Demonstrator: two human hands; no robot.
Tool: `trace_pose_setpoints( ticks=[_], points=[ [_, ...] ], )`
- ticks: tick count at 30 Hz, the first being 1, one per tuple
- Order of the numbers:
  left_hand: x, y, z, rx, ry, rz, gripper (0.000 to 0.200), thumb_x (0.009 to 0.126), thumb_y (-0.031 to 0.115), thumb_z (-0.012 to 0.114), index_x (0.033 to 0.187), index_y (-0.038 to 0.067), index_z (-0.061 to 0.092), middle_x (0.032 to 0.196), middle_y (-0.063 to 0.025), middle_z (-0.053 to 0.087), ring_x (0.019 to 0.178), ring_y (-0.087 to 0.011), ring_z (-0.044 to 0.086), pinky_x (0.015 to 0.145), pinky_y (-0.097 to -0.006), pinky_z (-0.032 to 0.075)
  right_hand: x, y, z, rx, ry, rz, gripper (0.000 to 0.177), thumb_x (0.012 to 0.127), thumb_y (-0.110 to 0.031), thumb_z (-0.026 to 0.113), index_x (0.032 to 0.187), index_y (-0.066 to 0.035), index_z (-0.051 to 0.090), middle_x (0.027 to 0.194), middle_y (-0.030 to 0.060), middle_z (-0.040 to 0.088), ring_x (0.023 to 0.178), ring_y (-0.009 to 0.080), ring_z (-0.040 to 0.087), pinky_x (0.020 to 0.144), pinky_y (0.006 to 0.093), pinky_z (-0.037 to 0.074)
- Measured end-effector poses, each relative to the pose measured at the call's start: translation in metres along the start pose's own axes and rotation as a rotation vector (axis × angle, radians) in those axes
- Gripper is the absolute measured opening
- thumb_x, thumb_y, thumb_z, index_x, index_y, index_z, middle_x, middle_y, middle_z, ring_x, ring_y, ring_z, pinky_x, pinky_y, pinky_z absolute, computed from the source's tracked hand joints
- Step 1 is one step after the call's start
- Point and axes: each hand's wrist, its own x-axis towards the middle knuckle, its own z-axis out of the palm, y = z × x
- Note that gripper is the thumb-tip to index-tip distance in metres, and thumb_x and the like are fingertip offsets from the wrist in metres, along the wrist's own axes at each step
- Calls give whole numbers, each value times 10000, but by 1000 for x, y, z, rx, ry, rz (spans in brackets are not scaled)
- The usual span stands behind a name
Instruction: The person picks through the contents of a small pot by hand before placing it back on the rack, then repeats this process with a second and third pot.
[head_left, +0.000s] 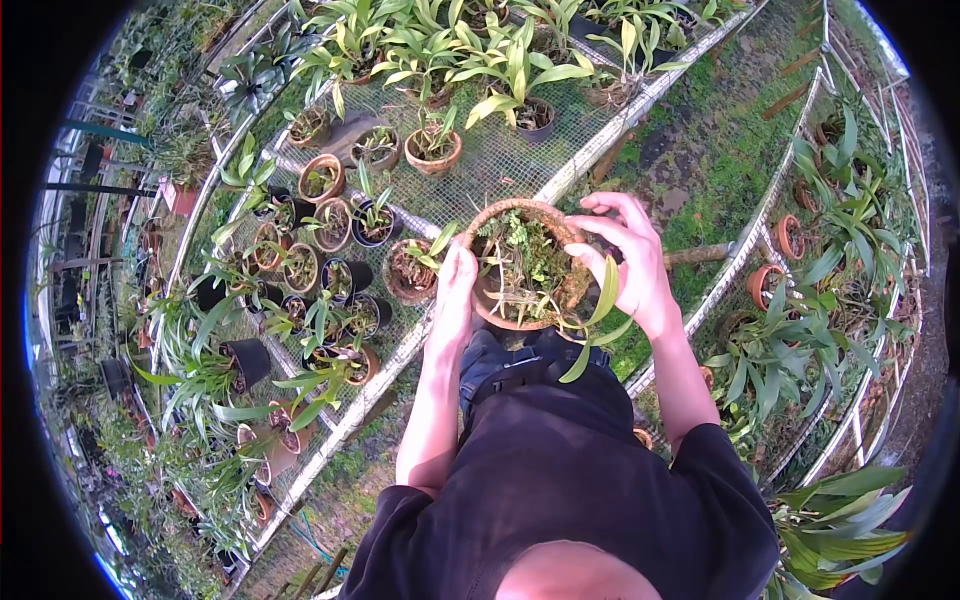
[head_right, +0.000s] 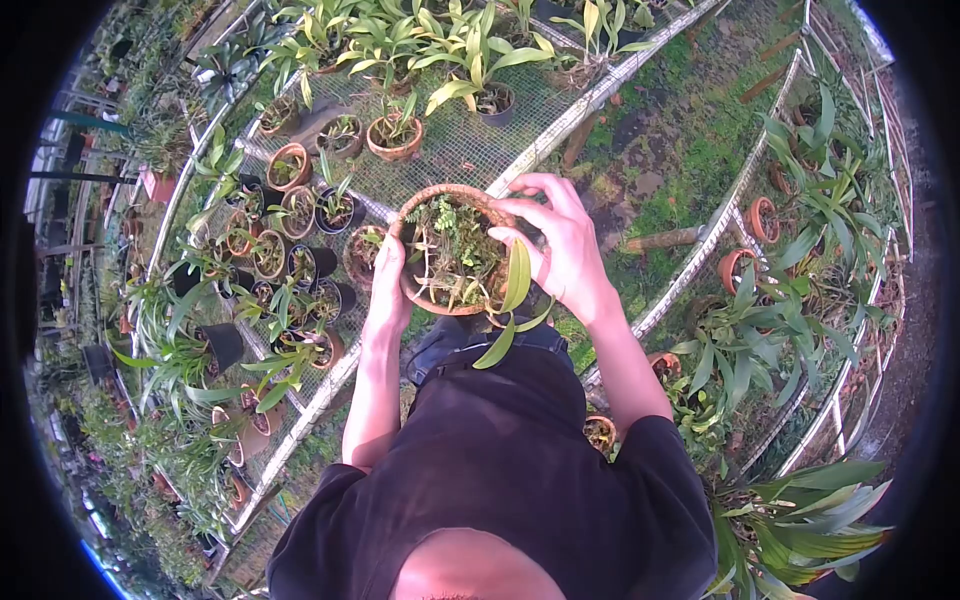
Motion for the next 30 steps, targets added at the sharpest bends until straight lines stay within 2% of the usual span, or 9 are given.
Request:
trace_pose_setpoints(
  ticks=[2, 7, 11, 12, 13, 15, 17, 19, 30],
  points=[
    [0, 7, 13, 7, -37, 2, 695, 1031, 446, 549, 1517, -12, 357, 1516, -105, 421, 1422, -188, 348, 1203, -375, 231, -1, 3, 10, -24, -61, -20, 315, 772, -179, 813, 1066, -76, 769, 1170, 99, 624, 1112, 273, 586, 946, 402, 482],
    [-4, 7, 17, -10, 60, -40, 710, 1030, 453, 548, 1529, -8, 339, 1546, -110, 384, 1440, -190, 323, 1207, -371, 215, -1, 16, 23, 82, 2, -15, 170, 814, -117, 766, 937, -6, 729, 1130, 105, 627, 1036, 280, 616, 901, 382, 507],
    [-4, 7, 12, -21, -32, -27, 706, 1025, 468, 550, 1521, 4, 357, 1516, -105, 416, 1418, -191, 345, 1197, -366, 227, 0, 20, 19, 383, 154, 294, 110, 877, -62, 707, 920, 23, 651, 1081, 123, 644, 966, 285, 646, 863, 363, 509],
    [-3, 5, 11, -20, 3, -28, 697, 1024, 471, 551, 1511, 5, 370, 1501, -104, 429, 1407, -189, 355, 1191, -368, 239, 1, 21, 15, 175, 199, 276, 137, 875, -86, 719, 940, 17, 656, 1057, 118, 646, 986, 288, 636, 847, 386, 515],
    [-3, 1, 9, -20, 37, -29, 688, 1024, 473, 551, 1501, 6, 383, 1486, -103, 442, 1396, -186, 365, 1185, -371, 251, 1, 19, 9, -371, 233, 60, 168, 859, -117, 740, 965, -1, 679, 1058, 110, 638, 1000, 296, 621, 836, 407, 518],
    [-3, 3, 12, 1, 54, -21, 658, 1027, 466, 548, 1479, 9, 406, 1448, -99, 474, 1361, -179, 398, 1166, -369, 286, 3, 9, 6, -477, 283, -23, 207, 835, -156, 763, 986, -27, 707, 1065, 96, 629, 989, 309, 603, 845, 420, 511],
    [-5, 13, 20, 44, 20, -5, 616, 1036, 446, 542, 1457, 12, 427, 1403, -94, 512, 1315, -168, 443, 1138, -360, 332, 0, 4, 11, -84, 121, -73, 240, 803, -187, 783, 986, -40, 733, 1067, 87, 618, 955, 296, 594, 869, 406, 495],
    [-11, 30, 39, 39, 5, 11, 589, 1043, 426, 537, 1449, 12, 434, 1379, -91, 534, 1277, -162, 477, 1114, -344, 365, -1, 3, 16, -100, -96, -150, 273, 735, -236, 816, 950, -75, 767, 965, 46, 603, 914, 229, 580, 859, 373, 476],
    [-16, 27, 36, 39, -29, -4, 624, 1040, 404, 553, 1489, 7, 379, 1419, -108, 527, 1316, -176, 479, 1130, -348, 373, -1, 4, 33, -122, -48, -258, 129, 790, -162, 762, 864, -65, 722, 863, 47, 660, 834, 252, 611, 749, 373, 454]
  ],
)
